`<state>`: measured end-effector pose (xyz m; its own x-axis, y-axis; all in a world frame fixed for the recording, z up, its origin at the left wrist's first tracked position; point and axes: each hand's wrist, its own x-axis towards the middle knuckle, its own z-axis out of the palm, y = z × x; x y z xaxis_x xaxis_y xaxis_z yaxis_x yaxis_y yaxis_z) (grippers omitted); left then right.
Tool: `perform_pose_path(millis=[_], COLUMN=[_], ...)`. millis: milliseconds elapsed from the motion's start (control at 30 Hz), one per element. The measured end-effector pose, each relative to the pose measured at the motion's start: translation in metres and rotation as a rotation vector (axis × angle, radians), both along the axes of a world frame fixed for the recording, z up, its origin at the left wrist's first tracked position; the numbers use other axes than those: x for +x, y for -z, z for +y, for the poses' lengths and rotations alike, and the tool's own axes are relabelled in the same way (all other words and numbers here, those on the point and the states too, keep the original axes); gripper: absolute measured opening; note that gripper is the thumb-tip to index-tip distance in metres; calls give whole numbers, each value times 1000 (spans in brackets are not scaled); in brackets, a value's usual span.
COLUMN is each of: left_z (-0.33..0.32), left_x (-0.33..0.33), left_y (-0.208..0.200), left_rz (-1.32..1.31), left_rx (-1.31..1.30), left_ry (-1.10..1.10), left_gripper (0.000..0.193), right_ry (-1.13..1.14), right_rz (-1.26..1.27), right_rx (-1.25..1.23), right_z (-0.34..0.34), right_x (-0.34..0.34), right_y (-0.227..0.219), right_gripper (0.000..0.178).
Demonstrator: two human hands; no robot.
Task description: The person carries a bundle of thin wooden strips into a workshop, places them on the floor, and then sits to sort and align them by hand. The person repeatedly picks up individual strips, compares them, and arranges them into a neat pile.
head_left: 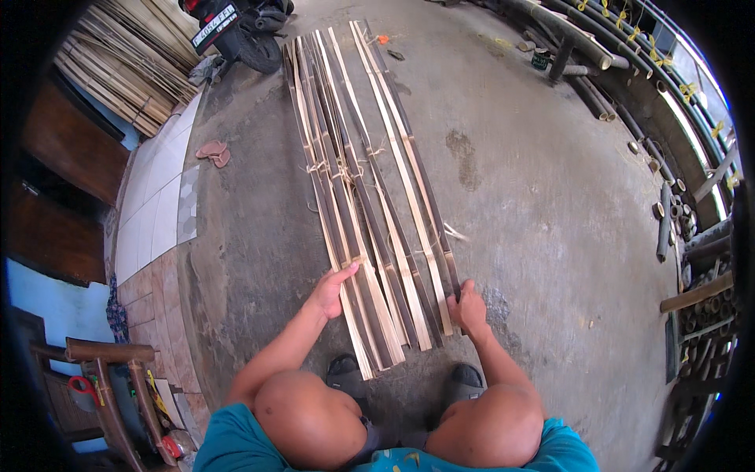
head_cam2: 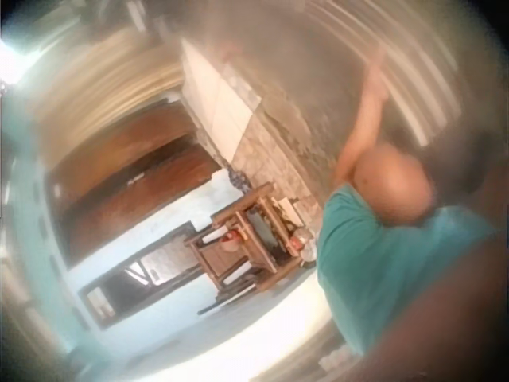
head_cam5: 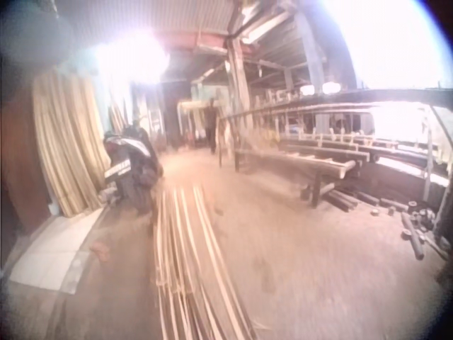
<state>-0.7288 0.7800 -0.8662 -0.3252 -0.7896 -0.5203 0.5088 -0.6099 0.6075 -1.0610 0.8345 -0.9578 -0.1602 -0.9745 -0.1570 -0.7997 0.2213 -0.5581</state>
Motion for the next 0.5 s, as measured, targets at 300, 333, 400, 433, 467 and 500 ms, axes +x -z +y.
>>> perform_pose_path(millis=[300,333,400,433,467,500], left_z=[14,22,30,30,32,31], left_x=[-17,-21,-28,-26,-26,-26], left_y=[21,25,35,36,38,41], left_rz=[-27,3,17,53,55,37], left_rx=[111,83,146,121,151,161], left_ry=[59,63,80,84,70,72], left_gripper=[39,40,41,36,36,36], right_ry=[-113,-119,-126,-160,-191,-216], right_rz=[2,46,141,196,247,302], right_rx=[-52,31,211,23,-166,-354], right_z=[33,29,14,13,13,13], right_x=[12,15,13,16,20,22], right_y=[19,10,-12,-16,-18,-22], right_gripper=[47,47,48,49,51,52])
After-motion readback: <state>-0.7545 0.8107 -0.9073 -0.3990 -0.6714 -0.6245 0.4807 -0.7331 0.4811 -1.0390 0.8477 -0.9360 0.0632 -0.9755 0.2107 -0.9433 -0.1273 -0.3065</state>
